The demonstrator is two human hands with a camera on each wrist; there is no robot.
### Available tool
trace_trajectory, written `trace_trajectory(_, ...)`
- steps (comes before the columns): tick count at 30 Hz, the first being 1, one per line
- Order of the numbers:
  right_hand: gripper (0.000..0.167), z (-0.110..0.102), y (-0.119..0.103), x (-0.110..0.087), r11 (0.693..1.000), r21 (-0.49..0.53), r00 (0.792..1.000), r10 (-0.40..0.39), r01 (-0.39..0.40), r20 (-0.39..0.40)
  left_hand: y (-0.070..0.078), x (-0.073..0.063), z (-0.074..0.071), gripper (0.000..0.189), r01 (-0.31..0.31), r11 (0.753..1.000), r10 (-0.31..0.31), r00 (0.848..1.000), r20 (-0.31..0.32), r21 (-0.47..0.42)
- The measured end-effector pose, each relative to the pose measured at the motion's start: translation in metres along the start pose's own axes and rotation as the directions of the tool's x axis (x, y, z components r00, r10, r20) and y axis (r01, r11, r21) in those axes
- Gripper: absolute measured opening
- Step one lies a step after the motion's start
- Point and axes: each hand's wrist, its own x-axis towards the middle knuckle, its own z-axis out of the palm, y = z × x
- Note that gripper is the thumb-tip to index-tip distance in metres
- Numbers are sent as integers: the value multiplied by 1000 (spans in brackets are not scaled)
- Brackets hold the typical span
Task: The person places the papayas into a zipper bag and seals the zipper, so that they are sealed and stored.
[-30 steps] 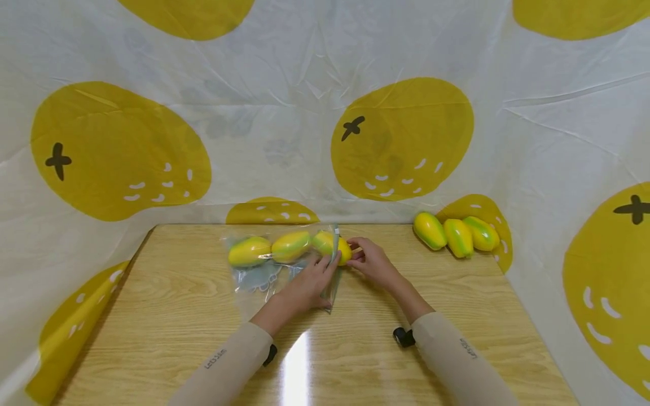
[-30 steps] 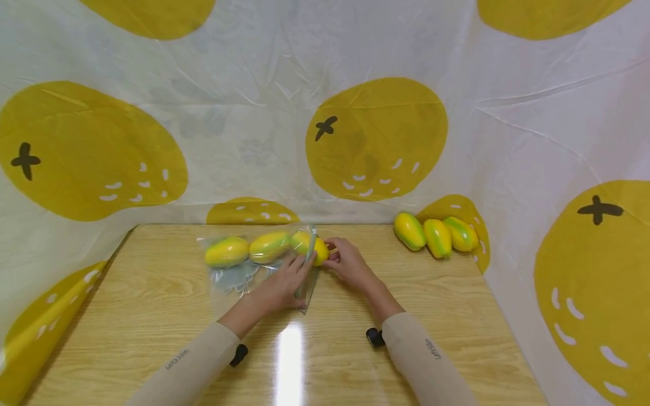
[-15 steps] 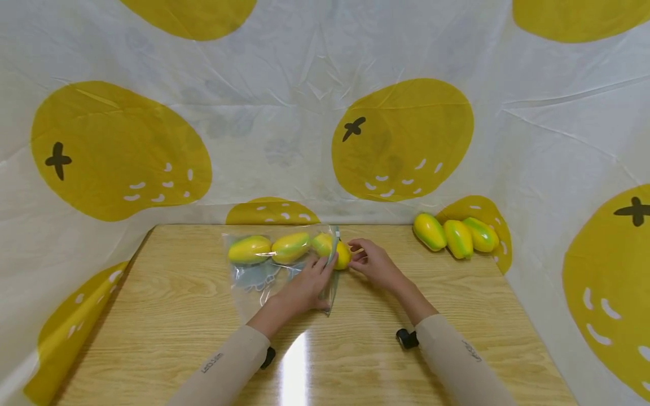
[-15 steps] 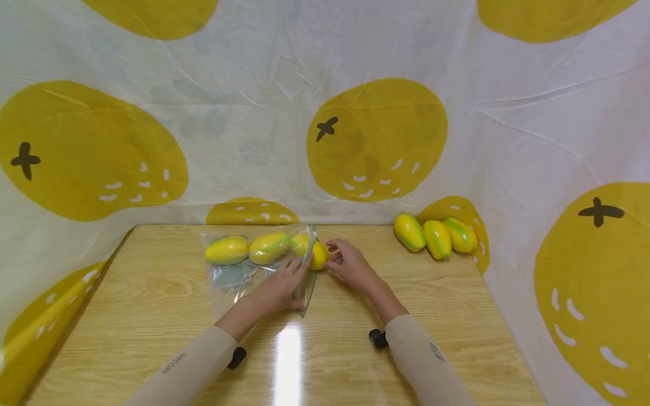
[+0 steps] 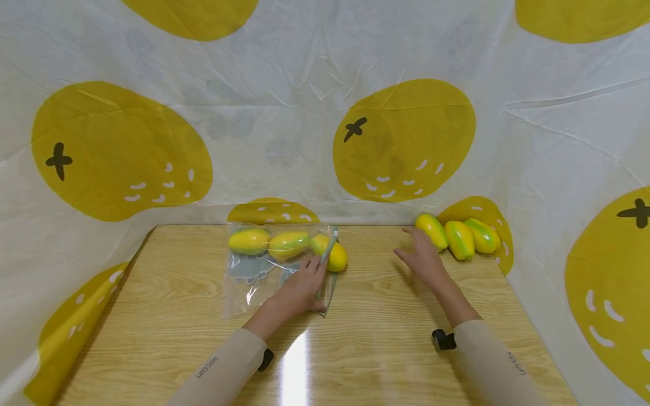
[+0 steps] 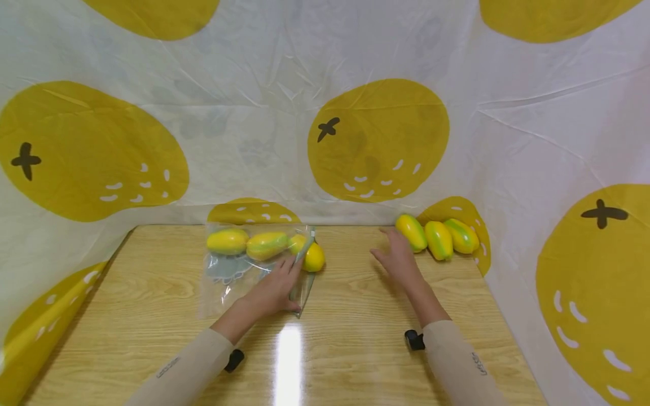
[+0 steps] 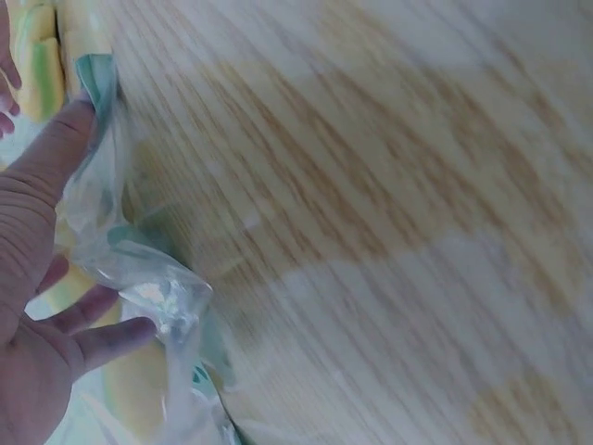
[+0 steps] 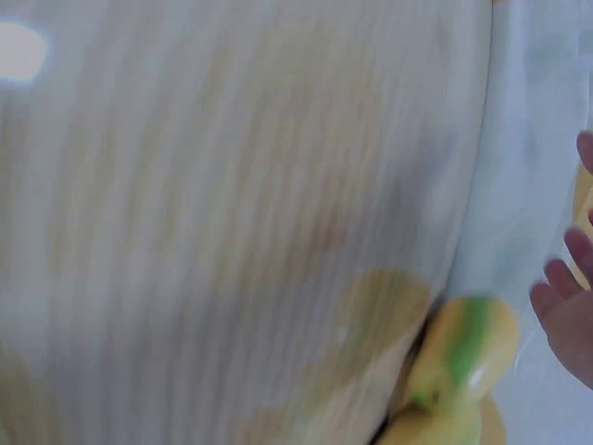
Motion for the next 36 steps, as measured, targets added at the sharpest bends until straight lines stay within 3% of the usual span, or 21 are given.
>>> trace_trajectory(5, 73, -24, 27, 10, 998, -68, 995, 10, -16, -95, 1, 0, 0, 128, 13, 1000, -14, 1000, 8, 27)
trace_trajectory(12, 85, -41, 45, 22, 991, -104, 996, 84, -87, -31, 1, -2, 0, 126, -2, 1000, 2, 999, 39, 12)
trace_trajectory(17, 87, -41, 48, 27, 985, -136, 993, 115, -111, 25, 1, -3, 0, 127, -13, 999, 12, 999, 44, 29)
trace_trajectory(24, 77, -36, 53, 27, 979, -186, 996, 87, -85, 4, 0, -3, -1, 129, -17, 999, 15, 999, 40, 48)
trace_trajectory(28, 74, -31, 56, 22, 981, -184, 998, 70, -69, -5, -1, -4, -1, 129, 0, 1000, -1, 1000, 27, 30)
trace_trajectory(33, 82, -26, 57, 14, 986, -142, 993, 102, -93, 61, -1, -5, 1, 128, 43, 999, -43, 999, 16, 9)
trace_trajectory(36, 84, -25, 54, 9, 988, -140, 993, 73, -60, 89, -1, -5, 2, 126, 66, 998, -66, 998, 15, -1)
